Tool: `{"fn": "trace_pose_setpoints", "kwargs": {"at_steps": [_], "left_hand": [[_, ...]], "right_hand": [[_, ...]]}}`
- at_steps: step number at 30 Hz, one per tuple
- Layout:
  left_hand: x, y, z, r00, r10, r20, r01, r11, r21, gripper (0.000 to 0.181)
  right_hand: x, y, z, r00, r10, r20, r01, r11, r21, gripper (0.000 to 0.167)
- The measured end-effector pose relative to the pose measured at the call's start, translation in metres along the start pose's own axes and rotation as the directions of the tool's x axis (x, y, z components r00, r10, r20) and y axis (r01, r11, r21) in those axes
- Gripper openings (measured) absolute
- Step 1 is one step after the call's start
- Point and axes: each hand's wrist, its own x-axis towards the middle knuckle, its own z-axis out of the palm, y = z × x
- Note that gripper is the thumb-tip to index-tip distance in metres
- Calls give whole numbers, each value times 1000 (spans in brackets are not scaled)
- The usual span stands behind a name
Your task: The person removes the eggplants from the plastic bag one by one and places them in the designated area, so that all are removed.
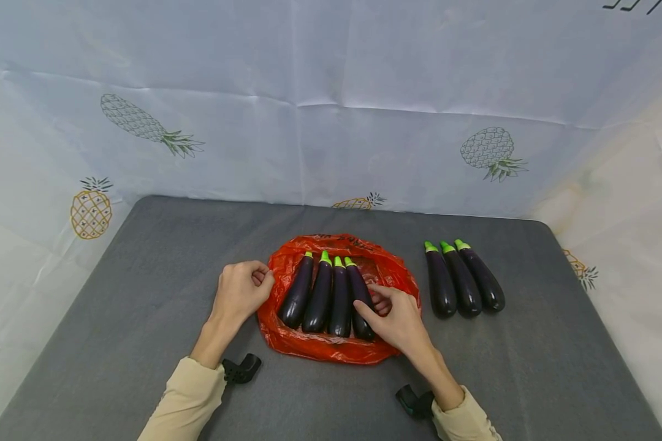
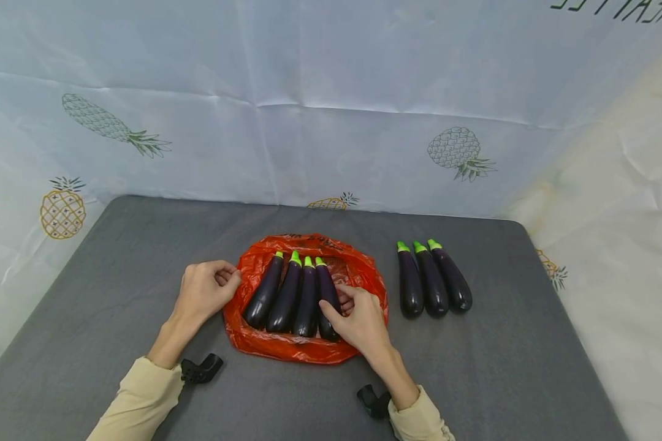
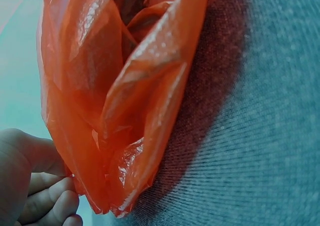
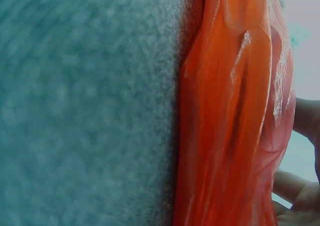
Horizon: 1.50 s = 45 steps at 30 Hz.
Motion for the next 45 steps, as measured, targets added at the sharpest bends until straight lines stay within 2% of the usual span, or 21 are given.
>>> {"fn": "trace_pose_setpoints", "kwargs": {"at_steps": [16, 36, 45], "left_hand": [[-1, 1, 0, 1000, 12, -16, -12, 1000, -1, 14], [-1, 0, -1, 1000, 12, -11, -12, 1000, 5, 13], [-1, 0, -1, 1000, 9, -4, -9, 1000, 1, 13]], "right_hand": [[0, -4, -1, 998, 65, -24, -64, 997, 47, 44], [0, 0, -15, 996, 62, -63, -57, 995, 79, 43], [0, 0, -26, 996, 25, -81, -19, 997, 71, 43]]}}
